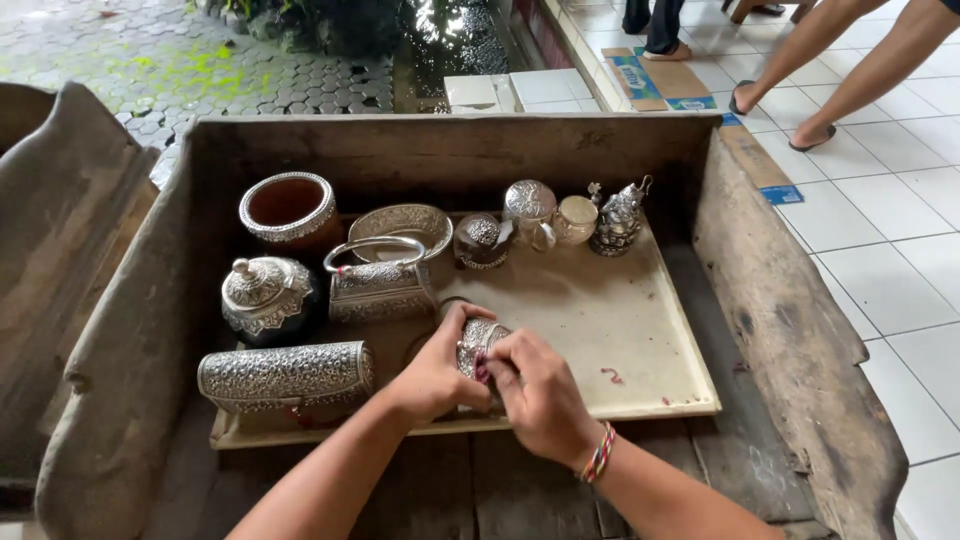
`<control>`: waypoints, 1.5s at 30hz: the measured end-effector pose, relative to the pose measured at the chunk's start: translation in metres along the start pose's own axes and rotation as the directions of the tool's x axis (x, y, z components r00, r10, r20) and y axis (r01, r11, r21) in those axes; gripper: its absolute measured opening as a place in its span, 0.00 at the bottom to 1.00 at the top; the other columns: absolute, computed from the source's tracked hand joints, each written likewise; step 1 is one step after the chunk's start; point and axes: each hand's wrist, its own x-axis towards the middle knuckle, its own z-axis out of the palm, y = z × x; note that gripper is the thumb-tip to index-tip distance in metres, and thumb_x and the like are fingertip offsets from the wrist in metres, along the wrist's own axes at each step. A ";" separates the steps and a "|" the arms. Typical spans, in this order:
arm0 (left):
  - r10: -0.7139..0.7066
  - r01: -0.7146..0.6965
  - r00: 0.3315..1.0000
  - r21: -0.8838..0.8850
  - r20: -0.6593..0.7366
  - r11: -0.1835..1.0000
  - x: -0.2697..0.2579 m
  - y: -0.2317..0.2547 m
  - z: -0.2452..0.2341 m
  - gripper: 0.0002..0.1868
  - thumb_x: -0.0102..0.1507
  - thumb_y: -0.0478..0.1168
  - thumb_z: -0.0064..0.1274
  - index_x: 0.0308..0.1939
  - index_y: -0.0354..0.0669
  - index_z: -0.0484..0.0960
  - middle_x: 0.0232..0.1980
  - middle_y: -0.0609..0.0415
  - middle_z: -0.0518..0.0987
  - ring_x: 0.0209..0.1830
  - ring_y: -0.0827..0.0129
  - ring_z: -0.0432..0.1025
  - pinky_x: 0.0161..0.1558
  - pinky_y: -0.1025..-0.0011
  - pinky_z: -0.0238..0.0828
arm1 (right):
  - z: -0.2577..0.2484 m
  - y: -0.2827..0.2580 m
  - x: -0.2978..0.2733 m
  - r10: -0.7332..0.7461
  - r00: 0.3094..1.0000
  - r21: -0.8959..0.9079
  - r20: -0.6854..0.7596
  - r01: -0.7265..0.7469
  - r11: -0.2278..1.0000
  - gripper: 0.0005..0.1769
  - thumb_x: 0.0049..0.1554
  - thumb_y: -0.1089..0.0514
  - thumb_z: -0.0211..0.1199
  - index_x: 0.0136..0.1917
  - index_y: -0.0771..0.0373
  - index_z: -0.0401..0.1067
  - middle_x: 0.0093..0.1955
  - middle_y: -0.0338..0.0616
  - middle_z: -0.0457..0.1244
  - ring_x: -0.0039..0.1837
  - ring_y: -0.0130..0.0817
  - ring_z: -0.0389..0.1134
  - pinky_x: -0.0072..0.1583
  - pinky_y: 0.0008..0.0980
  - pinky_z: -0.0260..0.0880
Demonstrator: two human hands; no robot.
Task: Polishing a small, ornate silver container using a specialized polishing cloth.
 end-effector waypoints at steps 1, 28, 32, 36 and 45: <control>0.000 0.000 1.000 0.006 0.005 1.000 -0.001 0.002 0.002 0.44 0.39 0.18 0.53 0.60 0.47 0.65 0.27 0.50 0.69 0.20 0.73 0.62 0.18 0.73 0.57 | -0.001 0.000 -0.001 0.001 1.000 -0.001 -0.008 -0.001 1.000 0.03 0.62 0.63 0.57 0.45 0.63 0.67 0.41 0.45 0.63 0.43 0.39 0.63 0.47 0.36 0.64; 0.147 -0.146 0.986 0.014 -0.083 0.989 -0.006 -0.013 -0.002 0.62 0.39 0.28 0.77 0.75 0.42 0.62 0.60 0.34 0.72 0.58 0.56 0.69 0.60 0.62 0.74 | -0.013 0.011 0.015 0.206 0.978 0.114 -0.021 -0.203 0.973 0.04 0.56 0.63 0.68 0.45 0.59 0.81 0.35 0.42 0.69 0.37 0.29 0.69 0.43 0.32 0.72; 0.132 -0.121 0.986 0.104 -0.106 0.987 -0.003 -0.015 -0.004 0.56 0.37 0.31 0.76 0.70 0.46 0.68 0.57 0.39 0.75 0.57 0.56 0.73 0.56 0.60 0.77 | -0.010 0.017 0.018 0.165 0.986 0.095 0.013 -0.165 0.982 0.02 0.56 0.61 0.68 0.41 0.58 0.81 0.35 0.43 0.68 0.38 0.34 0.70 0.44 0.34 0.72; 0.133 -0.122 0.985 0.097 -0.114 0.988 0.000 -0.017 -0.003 0.55 0.38 0.29 0.75 0.68 0.42 0.68 0.55 0.38 0.75 0.54 0.55 0.73 0.52 0.61 0.78 | -0.008 0.013 0.017 0.199 0.980 0.126 -0.027 -0.194 0.973 0.02 0.56 0.60 0.68 0.41 0.58 0.79 0.36 0.44 0.69 0.39 0.32 0.70 0.45 0.34 0.72; 0.096 -0.095 0.990 0.012 -0.106 0.995 -0.003 -0.019 -0.003 0.53 0.37 0.25 0.73 0.66 0.39 0.68 0.54 0.35 0.75 0.52 0.53 0.74 0.48 0.61 0.83 | -0.006 0.012 0.012 0.173 0.985 0.120 -0.019 -0.169 0.978 0.02 0.56 0.63 0.66 0.41 0.58 0.79 0.35 0.42 0.68 0.38 0.33 0.70 0.45 0.35 0.73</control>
